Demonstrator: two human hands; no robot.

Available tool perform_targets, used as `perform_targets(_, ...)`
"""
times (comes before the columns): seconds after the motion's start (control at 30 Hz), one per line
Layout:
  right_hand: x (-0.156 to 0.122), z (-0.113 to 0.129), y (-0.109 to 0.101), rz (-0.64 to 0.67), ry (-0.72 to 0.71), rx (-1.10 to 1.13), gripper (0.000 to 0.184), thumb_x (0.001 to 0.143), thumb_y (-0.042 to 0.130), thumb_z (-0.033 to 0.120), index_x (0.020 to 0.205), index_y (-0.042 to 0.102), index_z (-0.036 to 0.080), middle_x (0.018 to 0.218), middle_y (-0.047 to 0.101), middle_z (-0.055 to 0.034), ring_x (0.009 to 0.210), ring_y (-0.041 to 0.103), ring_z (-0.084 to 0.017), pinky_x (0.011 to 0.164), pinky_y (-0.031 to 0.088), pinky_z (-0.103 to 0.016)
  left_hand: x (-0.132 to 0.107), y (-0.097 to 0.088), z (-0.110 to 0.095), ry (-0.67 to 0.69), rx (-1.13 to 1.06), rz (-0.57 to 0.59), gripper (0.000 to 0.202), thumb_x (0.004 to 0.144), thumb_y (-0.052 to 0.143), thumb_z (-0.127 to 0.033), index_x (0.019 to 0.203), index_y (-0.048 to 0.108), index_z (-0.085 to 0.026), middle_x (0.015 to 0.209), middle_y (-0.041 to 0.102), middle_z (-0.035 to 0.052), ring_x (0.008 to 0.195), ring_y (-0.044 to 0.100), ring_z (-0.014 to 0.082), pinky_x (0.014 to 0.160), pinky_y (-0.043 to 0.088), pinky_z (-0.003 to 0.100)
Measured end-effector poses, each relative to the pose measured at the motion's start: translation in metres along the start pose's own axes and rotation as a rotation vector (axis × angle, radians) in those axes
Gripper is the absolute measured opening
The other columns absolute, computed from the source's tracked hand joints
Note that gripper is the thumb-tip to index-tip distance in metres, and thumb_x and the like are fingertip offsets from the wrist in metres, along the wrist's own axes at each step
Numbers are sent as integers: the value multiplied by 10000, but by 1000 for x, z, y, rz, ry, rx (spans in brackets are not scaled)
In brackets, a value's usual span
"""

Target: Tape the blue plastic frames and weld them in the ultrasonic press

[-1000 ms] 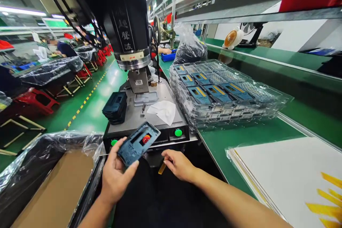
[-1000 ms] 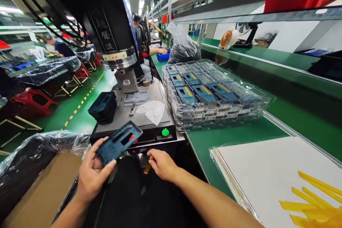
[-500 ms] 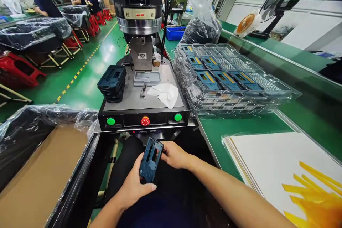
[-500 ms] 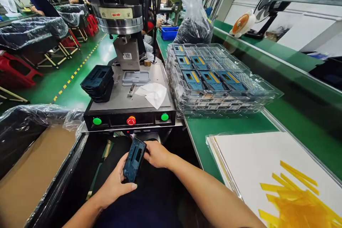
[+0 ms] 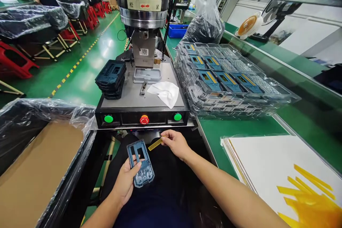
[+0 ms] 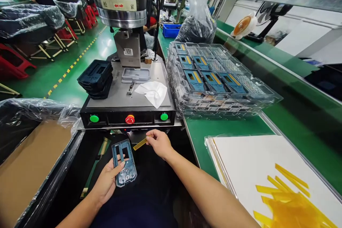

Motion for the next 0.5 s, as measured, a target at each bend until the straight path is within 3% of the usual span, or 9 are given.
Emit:
perform_targets(0.17, -2, 4, -1, -62, 99, 221, 284, 644, 726, 337, 830, 622, 150, 631, 615, 29, 565, 602, -109, 584, 480, -249, 2, -3, 6, -32, -4, -76, 486, 598, 798, -246, 1035, 597, -173, 1075, 685, 87, 974, 644, 239, 860, 499, 375)
perform_targets(0.5, -5, 8, 0, -64, 153, 314, 376, 583, 801, 366, 840, 654, 134, 658, 662, 4, 569, 624, -113, 591, 493, -253, 4, 8, 4, -67, -36, -2, 512, 667, 707, -188, 1150, 535, -185, 1223, 619, 127, 1024, 631, 269, 832, 503, 389)
Point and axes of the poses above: each hand's wrist, its own x-axis towards the middle knuckle, its own y-axis out of the palm, z = x × y, the point moved 5 cm from there along x, towards the middle knuckle
